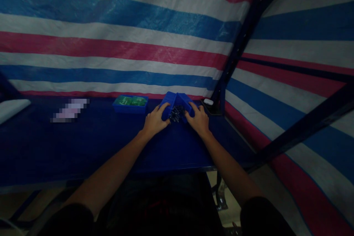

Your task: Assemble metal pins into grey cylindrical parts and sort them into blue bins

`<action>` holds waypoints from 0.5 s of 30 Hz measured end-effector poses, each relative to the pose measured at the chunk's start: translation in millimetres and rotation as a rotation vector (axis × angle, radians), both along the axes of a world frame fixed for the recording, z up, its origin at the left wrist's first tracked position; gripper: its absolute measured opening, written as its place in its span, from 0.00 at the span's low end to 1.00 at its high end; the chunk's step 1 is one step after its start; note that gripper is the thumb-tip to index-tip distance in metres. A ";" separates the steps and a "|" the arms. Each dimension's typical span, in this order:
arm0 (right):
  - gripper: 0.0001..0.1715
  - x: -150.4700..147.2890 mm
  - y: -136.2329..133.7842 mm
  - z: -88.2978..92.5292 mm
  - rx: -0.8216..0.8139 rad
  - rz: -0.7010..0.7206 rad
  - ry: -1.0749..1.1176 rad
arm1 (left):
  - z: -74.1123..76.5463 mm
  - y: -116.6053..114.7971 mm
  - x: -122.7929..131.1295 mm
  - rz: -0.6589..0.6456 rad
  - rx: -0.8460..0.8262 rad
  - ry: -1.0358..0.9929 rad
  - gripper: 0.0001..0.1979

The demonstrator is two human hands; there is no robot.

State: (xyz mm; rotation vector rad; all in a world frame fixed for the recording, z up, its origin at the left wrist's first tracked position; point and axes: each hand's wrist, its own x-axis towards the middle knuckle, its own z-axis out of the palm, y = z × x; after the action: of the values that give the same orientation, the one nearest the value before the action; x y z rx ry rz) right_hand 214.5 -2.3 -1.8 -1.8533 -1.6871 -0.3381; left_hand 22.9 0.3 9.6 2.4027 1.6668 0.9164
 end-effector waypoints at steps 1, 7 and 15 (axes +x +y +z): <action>0.27 0.2 0.1 0.0 0.004 0.003 -0.002 | 0.1 -0.3 0.0 0.003 0.005 0.009 0.31; 0.27 1.9 0.6 -1.1 0.031 0.028 0.005 | 1.6 -2.0 -0.8 0.027 0.016 0.038 0.31; 0.32 12.5 9.1 -4.0 0.244 0.157 0.160 | 13.6 4.3 -19.4 -0.018 0.072 -0.062 0.39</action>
State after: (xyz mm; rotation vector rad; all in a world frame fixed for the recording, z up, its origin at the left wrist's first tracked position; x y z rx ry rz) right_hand 227.0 6.8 -5.9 -1.5204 -1.5940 -0.3063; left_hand 3.5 4.5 23.2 2.4041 1.6147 1.0536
